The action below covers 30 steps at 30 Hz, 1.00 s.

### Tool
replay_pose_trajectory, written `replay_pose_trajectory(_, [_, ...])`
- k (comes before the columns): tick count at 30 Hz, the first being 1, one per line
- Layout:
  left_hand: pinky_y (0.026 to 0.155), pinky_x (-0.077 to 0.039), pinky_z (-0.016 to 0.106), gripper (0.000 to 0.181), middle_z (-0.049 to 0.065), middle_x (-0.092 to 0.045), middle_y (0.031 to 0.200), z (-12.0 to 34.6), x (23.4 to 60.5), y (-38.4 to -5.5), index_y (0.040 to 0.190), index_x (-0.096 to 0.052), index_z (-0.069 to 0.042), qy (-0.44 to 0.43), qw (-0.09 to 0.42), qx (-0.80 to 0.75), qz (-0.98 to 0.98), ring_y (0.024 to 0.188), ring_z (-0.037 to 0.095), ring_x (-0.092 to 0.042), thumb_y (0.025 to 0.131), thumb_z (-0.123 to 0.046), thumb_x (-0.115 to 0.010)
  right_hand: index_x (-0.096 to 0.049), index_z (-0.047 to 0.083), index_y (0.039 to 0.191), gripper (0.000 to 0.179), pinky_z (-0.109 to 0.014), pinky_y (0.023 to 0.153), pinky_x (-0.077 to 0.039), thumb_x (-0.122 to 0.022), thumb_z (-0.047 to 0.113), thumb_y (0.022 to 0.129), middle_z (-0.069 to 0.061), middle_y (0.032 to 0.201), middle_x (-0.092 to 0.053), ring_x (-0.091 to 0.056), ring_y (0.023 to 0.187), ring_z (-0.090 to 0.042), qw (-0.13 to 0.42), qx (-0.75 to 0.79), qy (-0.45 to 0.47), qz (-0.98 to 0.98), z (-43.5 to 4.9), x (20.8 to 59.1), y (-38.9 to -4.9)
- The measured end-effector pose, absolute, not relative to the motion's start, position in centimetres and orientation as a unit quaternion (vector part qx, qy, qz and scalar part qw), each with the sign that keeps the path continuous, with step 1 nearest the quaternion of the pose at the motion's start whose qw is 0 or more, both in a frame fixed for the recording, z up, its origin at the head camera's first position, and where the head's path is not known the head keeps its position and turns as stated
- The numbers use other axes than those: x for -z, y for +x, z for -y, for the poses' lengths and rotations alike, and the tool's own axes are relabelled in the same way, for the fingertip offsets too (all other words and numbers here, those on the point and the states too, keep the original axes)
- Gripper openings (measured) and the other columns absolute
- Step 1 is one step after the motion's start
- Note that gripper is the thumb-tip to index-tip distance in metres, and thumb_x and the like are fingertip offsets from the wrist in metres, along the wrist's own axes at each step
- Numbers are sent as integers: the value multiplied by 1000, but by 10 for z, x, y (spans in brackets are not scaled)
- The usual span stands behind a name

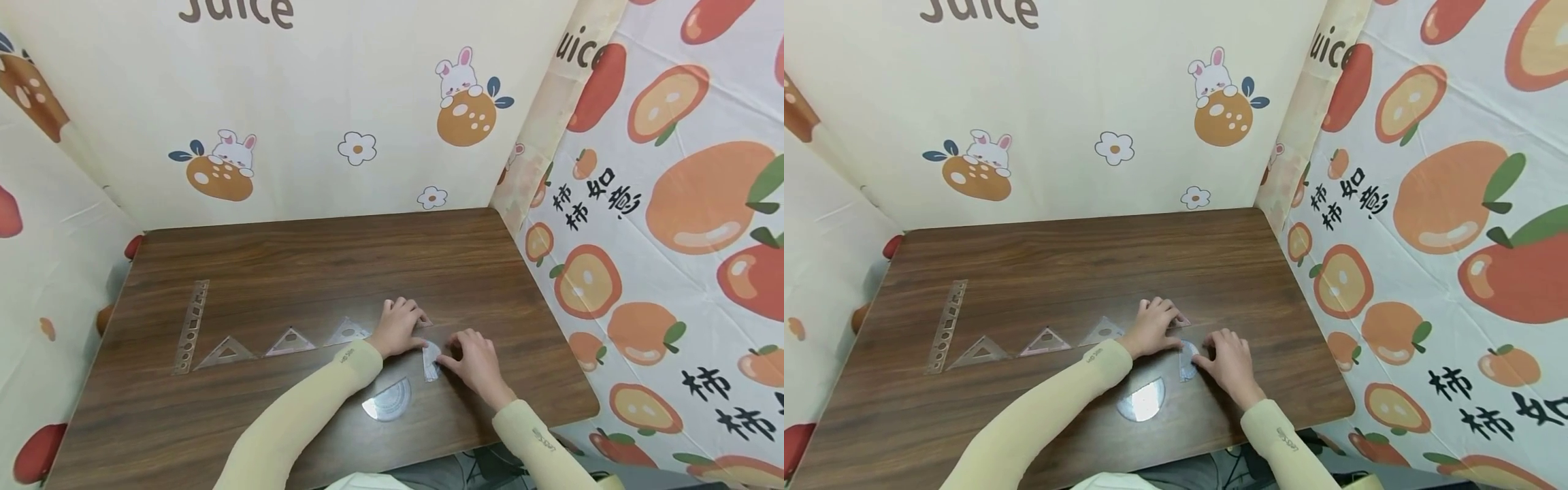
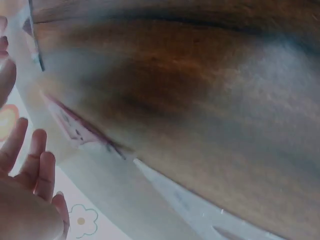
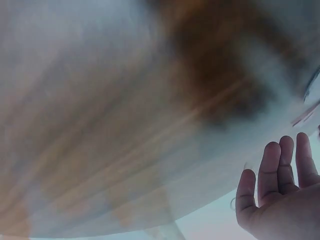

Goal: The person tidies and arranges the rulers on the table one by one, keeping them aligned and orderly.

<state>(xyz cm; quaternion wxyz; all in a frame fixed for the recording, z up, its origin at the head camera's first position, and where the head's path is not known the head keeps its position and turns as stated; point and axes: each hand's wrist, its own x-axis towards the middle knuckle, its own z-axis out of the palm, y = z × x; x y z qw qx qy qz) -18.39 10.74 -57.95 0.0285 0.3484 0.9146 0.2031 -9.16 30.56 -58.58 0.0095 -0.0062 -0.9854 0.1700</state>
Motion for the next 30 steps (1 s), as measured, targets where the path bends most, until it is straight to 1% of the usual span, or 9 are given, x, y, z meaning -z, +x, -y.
replay_pose_trajectory(3, [94,-33,40,42,-4,-64,114,-110,583,-185,115,-74,-24,332,23,-199,-922,111,18,-52,82,-48,-83,-71,13,103,41,-48,90,-45,-88,41,79,-3,99,-67,-60,94,-22,15,-176,-1,984,-299,589,-84])
replay_pose_trajectory(5, [95,-34,41,40,-3,-63,115,-113,586,-185,114,-74,-24,324,22,-196,-925,113,19,-52,83,-48,-82,-70,13,103,43,-46,89,-45,-89,43,78,-2,98,-67,-59,92,-20,17,-179,4,984,-294,592,-79])
replay_pose_trajectory(11, [95,-35,41,39,-3,-62,113,-118,593,-185,111,-74,-24,316,8,-186,-930,113,20,-52,80,-45,-85,-67,12,107,51,-42,85,-44,-89,46,77,-1,98,-64,-54,89,-16,15,-171,5,985,-288,599,-72])
replay_pose_trajectory(16, [94,-34,41,42,-2,-62,114,-119,594,-186,112,-73,-24,325,6,-172,-930,114,20,-50,78,-43,-88,-67,12,108,54,-44,84,-45,-91,46,73,-1,97,-63,-54,88,-18,21,-168,-11,986,-296,597,-73])
replay_pose_trajectory(19, [94,-34,41,47,-2,-61,115,-115,592,-186,114,-72,-23,336,5,-169,-927,115,21,-50,74,-42,-90,-67,12,107,54,-44,84,-45,-92,45,72,-2,96,-63,-54,88,-19,20,-163,-22,986,-302,595,-76])
replay_pose_trajectory(25, [93,-34,42,53,-1,-61,116,-103,586,-183,113,-73,-22,352,19,-173,-920,115,21,-50,68,-42,-93,-66,9,107,55,-44,82,-43,-91,46,74,-5,98,-63,-55,91,-23,11,-157,-36,987,-312,594,-86])
replay_pose_trajectory(30, [93,-34,41,54,-1,-60,117,-98,585,-178,113,-74,-24,356,25,-167,-919,115,20,-49,68,-47,-92,-66,9,108,55,-43,82,-42,-90,47,75,-7,101,-64,-56,93,-26,12,-158,-46,986,-316,594,-93])
